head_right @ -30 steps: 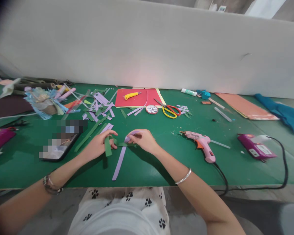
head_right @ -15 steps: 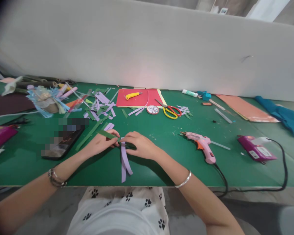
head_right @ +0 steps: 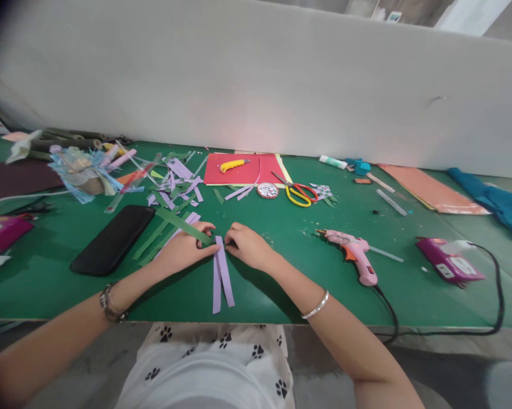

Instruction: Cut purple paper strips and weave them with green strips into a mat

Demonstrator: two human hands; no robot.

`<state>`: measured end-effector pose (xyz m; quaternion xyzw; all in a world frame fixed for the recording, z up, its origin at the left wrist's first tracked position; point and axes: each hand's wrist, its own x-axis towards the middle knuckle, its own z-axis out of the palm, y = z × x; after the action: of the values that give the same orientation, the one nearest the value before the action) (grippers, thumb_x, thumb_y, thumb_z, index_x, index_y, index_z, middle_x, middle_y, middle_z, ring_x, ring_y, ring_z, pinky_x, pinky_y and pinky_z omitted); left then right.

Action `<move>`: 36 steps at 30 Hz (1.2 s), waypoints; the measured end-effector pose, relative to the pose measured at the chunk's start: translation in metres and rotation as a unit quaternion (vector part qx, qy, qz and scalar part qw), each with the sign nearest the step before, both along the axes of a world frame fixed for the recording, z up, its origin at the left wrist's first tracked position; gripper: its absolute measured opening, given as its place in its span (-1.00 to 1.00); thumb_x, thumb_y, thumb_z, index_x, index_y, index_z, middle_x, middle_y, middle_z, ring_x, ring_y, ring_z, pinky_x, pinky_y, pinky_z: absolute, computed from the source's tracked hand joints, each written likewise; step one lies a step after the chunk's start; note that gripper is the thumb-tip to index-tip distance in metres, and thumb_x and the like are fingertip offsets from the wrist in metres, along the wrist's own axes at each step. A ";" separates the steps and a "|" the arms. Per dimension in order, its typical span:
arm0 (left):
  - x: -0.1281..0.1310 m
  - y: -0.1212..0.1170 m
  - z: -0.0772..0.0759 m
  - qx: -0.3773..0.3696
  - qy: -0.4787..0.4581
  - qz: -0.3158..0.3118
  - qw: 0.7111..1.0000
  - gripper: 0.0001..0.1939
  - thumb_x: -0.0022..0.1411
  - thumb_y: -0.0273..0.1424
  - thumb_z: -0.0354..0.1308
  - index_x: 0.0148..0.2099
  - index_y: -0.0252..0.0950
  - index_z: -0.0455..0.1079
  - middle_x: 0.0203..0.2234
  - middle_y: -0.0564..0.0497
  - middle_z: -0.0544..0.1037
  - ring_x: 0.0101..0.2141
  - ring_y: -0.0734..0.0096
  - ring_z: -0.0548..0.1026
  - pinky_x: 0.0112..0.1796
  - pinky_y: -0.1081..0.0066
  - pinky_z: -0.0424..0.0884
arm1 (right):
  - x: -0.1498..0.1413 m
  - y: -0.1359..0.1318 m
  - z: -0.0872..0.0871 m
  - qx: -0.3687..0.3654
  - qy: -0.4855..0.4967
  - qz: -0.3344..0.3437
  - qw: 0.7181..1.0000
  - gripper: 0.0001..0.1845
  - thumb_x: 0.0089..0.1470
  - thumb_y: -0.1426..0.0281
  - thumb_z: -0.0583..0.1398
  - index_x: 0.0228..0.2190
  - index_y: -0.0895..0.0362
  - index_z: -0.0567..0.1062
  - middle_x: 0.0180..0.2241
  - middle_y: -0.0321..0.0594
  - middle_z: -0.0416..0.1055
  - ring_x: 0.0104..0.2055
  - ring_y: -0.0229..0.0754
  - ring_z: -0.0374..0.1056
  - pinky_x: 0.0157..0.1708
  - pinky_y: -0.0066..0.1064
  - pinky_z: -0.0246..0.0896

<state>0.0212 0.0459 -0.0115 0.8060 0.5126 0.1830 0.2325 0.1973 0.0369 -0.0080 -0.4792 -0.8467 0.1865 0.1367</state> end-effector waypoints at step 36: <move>-0.009 0.014 -0.013 0.045 -0.008 -0.111 0.993 -0.77 0.06 -0.42 0.07 -0.18 -0.31 0.38 -0.33 0.00 0.36 -0.38 0.40 0.37 -0.30 0.37 0.34 | -0.011 0.012 -0.001 0.019 -0.080 -0.107 0.991 -0.84 0.02 0.37 0.10 -0.50 0.16 0.43 -0.37 -0.20 0.30 -0.24 -0.19 0.22 -0.33 -0.38 -0.05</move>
<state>0.0123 0.0599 -0.0241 0.8663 0.4088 0.1857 0.2190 0.1861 0.0485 -0.0095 -0.5779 -0.8020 0.1159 0.0971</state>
